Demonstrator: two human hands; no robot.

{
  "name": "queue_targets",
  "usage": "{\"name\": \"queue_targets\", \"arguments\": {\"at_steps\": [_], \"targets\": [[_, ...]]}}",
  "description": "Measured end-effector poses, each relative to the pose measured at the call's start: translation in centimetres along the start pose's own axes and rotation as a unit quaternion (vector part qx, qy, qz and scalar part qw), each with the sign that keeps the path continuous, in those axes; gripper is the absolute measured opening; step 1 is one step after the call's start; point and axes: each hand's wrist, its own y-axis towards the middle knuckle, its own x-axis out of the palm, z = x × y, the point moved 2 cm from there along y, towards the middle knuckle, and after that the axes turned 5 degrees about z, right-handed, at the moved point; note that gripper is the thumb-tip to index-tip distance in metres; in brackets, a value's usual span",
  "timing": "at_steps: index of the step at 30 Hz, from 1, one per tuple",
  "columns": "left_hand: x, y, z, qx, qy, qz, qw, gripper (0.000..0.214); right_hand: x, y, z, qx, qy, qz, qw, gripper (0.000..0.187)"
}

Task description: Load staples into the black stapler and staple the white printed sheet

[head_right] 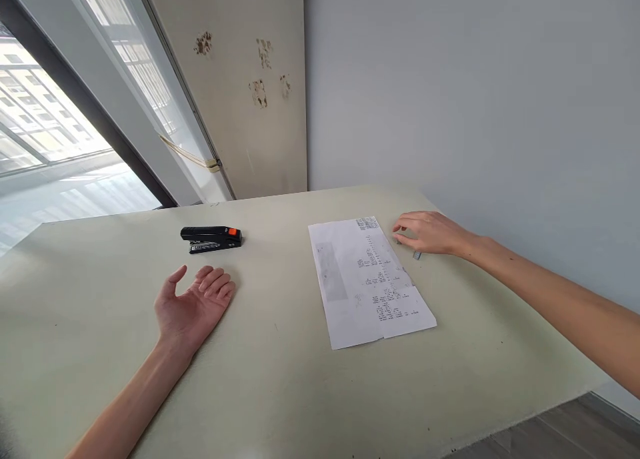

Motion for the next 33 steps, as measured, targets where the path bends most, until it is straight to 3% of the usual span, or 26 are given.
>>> {"name": "queue_targets", "arguments": {"at_steps": [3,8,12,19,25,33], "targets": [[-0.2,-0.1,0.1,0.004,0.024,0.011,1.0,0.047,-0.5,0.0,-3.9,-0.066,-0.005,0.044,0.997,0.033],[-0.2,-0.3,0.1,0.021,0.069,0.042,0.996,0.056,0.6,-1.2,-13.1,-0.256,0.017,0.127,0.958,0.027],[-0.5,-0.4,0.3,0.031,0.098,0.051,0.993,0.056,2.1,-2.1,-17.8,-0.301,0.029,0.17,0.938,0.03],[-0.9,-0.3,0.6,0.049,0.149,0.061,0.986,0.055,2.9,-2.6,-19.0,-0.277,0.063,0.188,0.94,0.041],[-1.0,-0.3,0.5,0.045,0.183,0.058,0.98,0.048,2.8,-3.4,-19.4,-0.29,0.102,0.165,0.937,0.048],[-1.1,0.0,0.5,0.047,0.226,0.054,0.972,0.06,2.8,-4.8,-18.3,-0.277,0.1,0.122,0.948,0.052]]}}
